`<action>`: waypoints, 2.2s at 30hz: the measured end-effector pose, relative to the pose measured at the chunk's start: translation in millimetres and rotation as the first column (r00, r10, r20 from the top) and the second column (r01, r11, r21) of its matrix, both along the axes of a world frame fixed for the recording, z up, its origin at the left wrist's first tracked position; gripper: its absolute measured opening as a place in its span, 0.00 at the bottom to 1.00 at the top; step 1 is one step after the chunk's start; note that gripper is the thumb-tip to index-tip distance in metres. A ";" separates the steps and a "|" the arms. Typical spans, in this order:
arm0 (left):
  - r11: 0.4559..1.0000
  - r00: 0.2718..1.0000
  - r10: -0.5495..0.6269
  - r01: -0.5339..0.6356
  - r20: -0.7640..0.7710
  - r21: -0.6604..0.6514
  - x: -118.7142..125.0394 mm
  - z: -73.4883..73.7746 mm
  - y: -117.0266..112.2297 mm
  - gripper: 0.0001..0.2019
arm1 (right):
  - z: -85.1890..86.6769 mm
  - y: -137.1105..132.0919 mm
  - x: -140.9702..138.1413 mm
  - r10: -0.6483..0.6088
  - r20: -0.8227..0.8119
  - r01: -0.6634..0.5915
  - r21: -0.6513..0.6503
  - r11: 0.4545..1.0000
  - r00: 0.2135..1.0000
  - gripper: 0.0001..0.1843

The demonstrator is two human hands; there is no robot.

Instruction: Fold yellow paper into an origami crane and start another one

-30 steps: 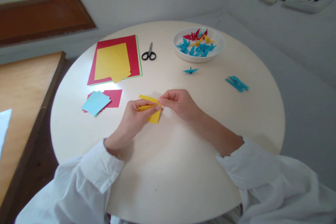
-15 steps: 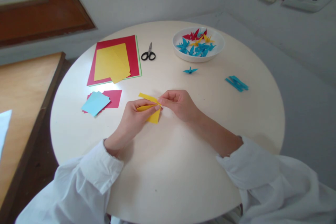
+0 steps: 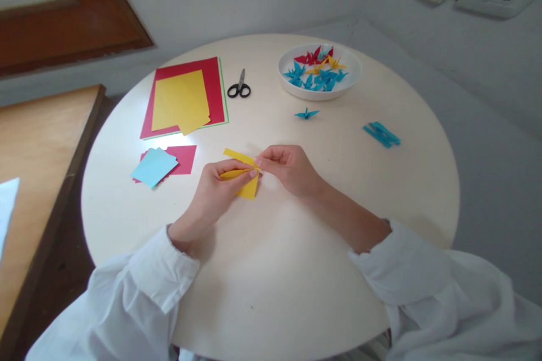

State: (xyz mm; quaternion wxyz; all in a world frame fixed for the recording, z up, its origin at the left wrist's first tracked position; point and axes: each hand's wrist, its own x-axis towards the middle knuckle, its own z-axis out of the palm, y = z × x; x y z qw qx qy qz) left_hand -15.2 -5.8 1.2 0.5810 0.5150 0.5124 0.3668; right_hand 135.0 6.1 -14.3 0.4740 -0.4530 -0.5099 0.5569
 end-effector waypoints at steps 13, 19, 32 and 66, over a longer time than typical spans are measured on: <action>1.000 1.000 0.020 -0.020 -0.012 0.008 1.8 5.3 -1.4 0.11 | -0.3 1.8 1.0 -0.025 -0.018 0.025 -0.012 1.000 1.000 0.09; 1.000 1.000 0.016 -0.016 -0.014 0.005 -0.7 2.6 0.7 0.15 | 0.2 8.9 13.6 -0.178 0.045 0.174 0.089 0.981 0.983 0.09; 0.975 0.956 0.223 -0.215 0.190 -0.063 -3.5 -2.5 11.2 0.27 | 14.9 19.1 122.2 -0.730 0.216 0.649 0.345 0.679 0.649 0.08; 0.948 0.934 0.304 -0.277 0.186 -0.159 -3.6 13.4 12.5 0.20 | -5.9 -2.4 213.3 -0.471 0.785 0.641 0.126 0.757 0.402 0.14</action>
